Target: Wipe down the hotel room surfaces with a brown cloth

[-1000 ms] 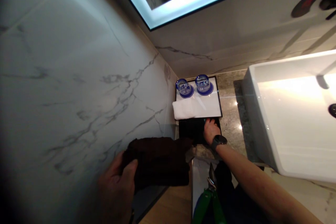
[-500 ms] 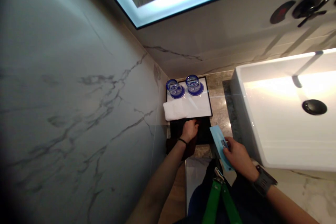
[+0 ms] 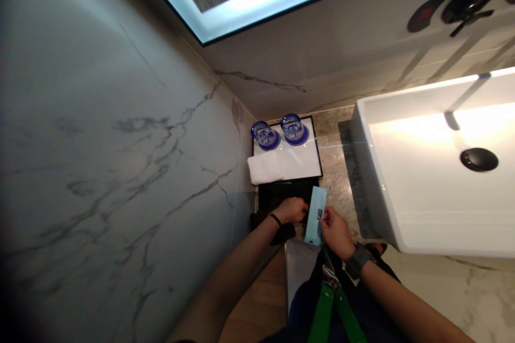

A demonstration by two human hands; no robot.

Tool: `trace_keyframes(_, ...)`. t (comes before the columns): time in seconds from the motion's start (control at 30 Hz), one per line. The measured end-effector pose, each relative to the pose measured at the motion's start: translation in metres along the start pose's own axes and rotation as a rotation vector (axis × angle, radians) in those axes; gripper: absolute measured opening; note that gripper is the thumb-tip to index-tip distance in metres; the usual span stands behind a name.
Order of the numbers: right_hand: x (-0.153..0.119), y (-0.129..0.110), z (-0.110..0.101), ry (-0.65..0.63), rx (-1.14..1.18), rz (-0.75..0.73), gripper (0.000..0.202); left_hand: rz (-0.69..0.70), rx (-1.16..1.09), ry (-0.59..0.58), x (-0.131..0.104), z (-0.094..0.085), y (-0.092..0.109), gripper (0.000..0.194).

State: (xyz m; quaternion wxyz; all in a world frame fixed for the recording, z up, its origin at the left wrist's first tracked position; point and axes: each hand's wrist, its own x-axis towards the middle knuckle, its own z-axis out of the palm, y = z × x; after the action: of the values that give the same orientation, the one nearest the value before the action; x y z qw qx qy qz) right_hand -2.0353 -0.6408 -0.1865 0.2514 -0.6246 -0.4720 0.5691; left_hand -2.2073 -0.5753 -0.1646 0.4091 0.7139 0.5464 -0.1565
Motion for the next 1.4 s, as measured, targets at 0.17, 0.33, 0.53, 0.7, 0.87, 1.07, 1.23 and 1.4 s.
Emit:
trace_keyframes(0.17,-0.002,0.000,-0.002,-0.010,-0.053,0.012,0.032,-0.202,0.029,0.231,-0.016,-0.015,-0.033,0.032)
trace_keyframes(0.33,0.000,-0.001,-0.002,-0.038,-0.069,0.009,0.034,-0.295,0.051,0.423,0.006,-0.010,-0.014,0.036)
trace_keyframes(0.53,0.001,0.000,-0.005,-0.053,-0.159,0.007,0.027,-0.098,0.034,0.353,0.026,0.007,0.021,0.035)
trace_keyframes(0.7,0.004,-0.004,-0.009,-0.089,-0.281,0.004,0.018,0.016,0.065,0.158,-0.001,0.008,0.004,0.027)
trace_keyframes(0.87,0.011,-0.025,-0.014,-0.100,-0.499,-0.051,0.015,-0.103,0.110,0.115,-0.045,-0.015,-0.014,0.031)
trace_keyframes(1.07,0.016,-0.064,-0.009,-0.084,-0.894,-0.145,0.017,-0.241,0.111,0.279,-0.131,-0.039,-0.010,0.036)
trace_keyframes(1.23,0.021,-0.090,0.011,-0.124,-1.133,-0.309,0.023,-0.351,0.037,0.260,-0.166,-0.030,0.002,0.031)
trace_keyframes(1.4,0.039,-0.103,0.034,-0.235,-1.245,-0.402,0.028,-0.393,-0.018,0.230,-0.178,-0.013,0.009,0.023)
